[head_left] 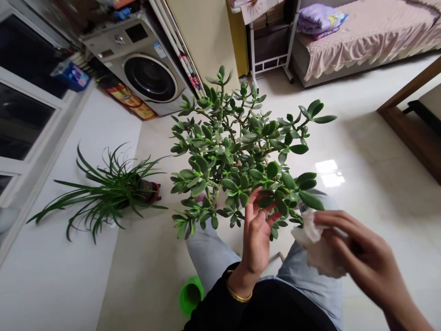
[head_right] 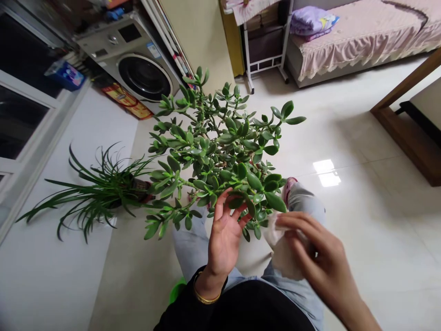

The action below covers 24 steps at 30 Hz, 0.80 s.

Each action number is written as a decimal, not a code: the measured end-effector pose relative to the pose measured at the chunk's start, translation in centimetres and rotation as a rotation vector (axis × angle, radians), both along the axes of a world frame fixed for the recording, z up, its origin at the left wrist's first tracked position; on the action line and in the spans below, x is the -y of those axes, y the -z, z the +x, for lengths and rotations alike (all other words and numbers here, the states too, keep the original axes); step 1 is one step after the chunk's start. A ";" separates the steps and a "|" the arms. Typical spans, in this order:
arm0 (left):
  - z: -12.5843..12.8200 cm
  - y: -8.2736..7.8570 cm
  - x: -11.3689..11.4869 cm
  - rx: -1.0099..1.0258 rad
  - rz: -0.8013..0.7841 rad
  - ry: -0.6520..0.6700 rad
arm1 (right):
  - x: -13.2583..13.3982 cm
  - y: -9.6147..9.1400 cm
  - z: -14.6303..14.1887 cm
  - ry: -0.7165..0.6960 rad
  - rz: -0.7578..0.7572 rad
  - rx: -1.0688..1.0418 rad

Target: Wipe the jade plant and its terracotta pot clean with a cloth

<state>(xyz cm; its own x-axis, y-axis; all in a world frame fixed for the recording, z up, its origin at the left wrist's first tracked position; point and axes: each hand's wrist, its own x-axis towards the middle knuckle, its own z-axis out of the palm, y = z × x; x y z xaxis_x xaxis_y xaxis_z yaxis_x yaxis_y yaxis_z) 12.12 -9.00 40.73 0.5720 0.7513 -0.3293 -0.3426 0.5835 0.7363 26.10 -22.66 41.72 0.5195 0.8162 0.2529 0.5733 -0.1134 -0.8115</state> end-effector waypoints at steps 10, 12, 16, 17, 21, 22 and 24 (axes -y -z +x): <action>-0.1 1.2 1.0 0.046 0.038 0.042 | -9.2 0.9 11.1 -0.214 -0.223 -0.253; -0.2 1.4 1.1 0.063 0.042 0.043 | -11.4 0.8 11.4 -0.407 -0.252 -0.264; -0.4 1.6 1.1 0.095 0.052 0.047 | -13.6 0.5 11.6 -0.663 -0.354 -0.354; -0.4 1.7 1.2 0.102 0.057 0.049 | -13.8 0.4 11.5 -0.685 -0.382 -0.398; -0.7 2.4 1.1 0.157 0.101 0.060 | -13.6 0.1 11.2 -0.666 -0.502 -0.606; -0.8 2.6 1.1 0.165 0.109 0.066 | -13.4 0.1 11.0 -0.634 -0.520 -0.649; -1.0 2.8 0.9 0.160 0.113 0.087 | -13.0 0.1 10.7 -0.572 -0.529 -0.716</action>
